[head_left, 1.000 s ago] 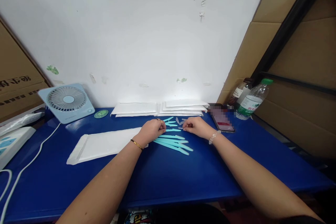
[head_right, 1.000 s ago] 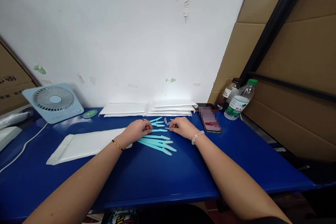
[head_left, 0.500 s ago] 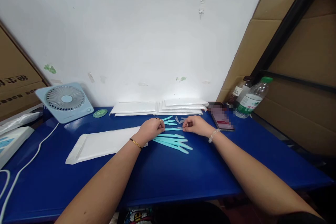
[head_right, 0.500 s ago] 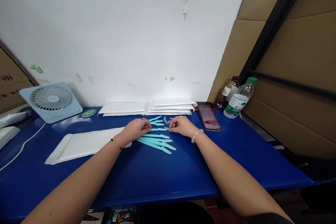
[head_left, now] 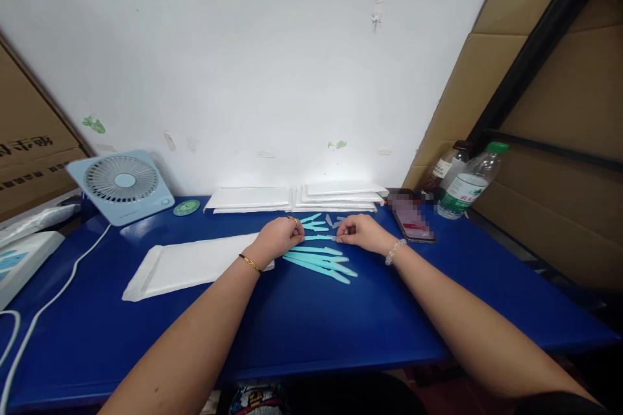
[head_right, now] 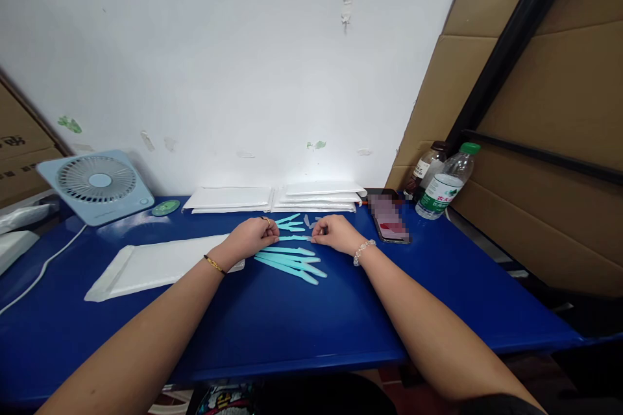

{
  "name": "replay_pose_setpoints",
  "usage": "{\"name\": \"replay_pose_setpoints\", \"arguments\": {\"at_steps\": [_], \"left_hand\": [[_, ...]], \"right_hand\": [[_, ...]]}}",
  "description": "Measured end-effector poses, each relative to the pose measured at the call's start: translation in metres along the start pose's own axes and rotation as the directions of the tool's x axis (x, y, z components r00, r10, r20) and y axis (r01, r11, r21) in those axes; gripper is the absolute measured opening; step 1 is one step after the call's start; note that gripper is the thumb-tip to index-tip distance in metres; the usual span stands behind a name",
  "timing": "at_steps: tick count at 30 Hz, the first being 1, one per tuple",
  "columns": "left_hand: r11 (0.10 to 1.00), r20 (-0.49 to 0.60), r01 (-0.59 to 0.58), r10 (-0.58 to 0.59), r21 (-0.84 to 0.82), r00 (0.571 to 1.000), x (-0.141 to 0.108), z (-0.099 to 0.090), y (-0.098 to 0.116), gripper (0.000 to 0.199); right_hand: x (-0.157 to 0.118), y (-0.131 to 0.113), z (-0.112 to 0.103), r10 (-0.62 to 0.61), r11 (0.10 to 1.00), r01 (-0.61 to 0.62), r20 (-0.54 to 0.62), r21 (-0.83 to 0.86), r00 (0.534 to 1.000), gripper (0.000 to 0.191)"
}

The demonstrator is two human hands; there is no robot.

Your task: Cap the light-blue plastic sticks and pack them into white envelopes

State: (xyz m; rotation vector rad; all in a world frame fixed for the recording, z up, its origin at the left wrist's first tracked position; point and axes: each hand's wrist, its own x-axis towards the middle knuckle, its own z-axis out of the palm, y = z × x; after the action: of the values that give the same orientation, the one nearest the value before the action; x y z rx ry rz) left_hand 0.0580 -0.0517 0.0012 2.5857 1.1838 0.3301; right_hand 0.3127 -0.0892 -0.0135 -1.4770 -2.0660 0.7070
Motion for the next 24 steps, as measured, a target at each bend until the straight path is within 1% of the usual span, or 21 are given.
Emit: {"name": "replay_pose_setpoints", "arguments": {"at_steps": [5, 9, 11, 14, 15, 17, 19, 21, 24], "left_hand": [[0.999, 0.020, -0.032, 0.033, -0.043, 0.999, 0.001, 0.003, 0.006, 0.013], [0.997, 0.046, -0.054, 0.056, -0.062, 0.997, 0.000, 0.006, 0.010, 0.015], [0.998, 0.001, -0.059, 0.059, -0.024, 0.998, 0.000, 0.007, 0.010, 0.017], [0.995, -0.122, -0.071, 0.080, 0.077, 0.989, 0.001, 0.009, 0.007, 0.026], [0.991, -0.142, -0.070, 0.086, 0.113, 0.986, 0.001, 0.009, 0.005, 0.028], [0.984, -0.141, -0.057, 0.081, 0.167, 0.987, 0.002, 0.008, 0.004, 0.026], [0.980, -0.113, -0.045, 0.067, 0.193, 0.991, 0.003, 0.007, 0.004, 0.020], [0.979, -0.090, -0.051, 0.069, 0.195, 0.994, 0.004, 0.006, 0.004, 0.015], [0.979, -0.089, -0.066, 0.084, 0.190, 0.993, 0.004, 0.005, 0.006, 0.017]], "right_hand": [[0.001, -0.005, 0.005, -0.027, 1.000, 0.027, 0.028, -0.007, 0.999, 0.019], [0.000, -0.004, 0.004, -0.053, 0.998, 0.055, 0.038, -0.032, 0.998, 0.018], [0.001, 0.000, 0.002, -0.093, 0.993, 0.091, -0.016, -0.080, 0.996, 0.018], [0.004, 0.007, -0.002, -0.150, 0.970, 0.116, -0.152, -0.212, 0.977, 0.019], [0.005, 0.010, -0.004, -0.163, 0.960, 0.118, -0.164, -0.254, 0.973, 0.020], [0.006, 0.013, -0.005, -0.173, 0.945, 0.125, -0.138, -0.302, 0.975, 0.016], [0.007, 0.014, -0.005, -0.178, 0.938, 0.140, -0.095, -0.317, 0.980, 0.011], [0.006, 0.012, -0.004, -0.195, 0.934, 0.164, -0.069, -0.317, 0.978, 0.011], [0.004, 0.007, -0.003, -0.221, 0.938, 0.202, -0.039, -0.281, 0.974, 0.011]]}}
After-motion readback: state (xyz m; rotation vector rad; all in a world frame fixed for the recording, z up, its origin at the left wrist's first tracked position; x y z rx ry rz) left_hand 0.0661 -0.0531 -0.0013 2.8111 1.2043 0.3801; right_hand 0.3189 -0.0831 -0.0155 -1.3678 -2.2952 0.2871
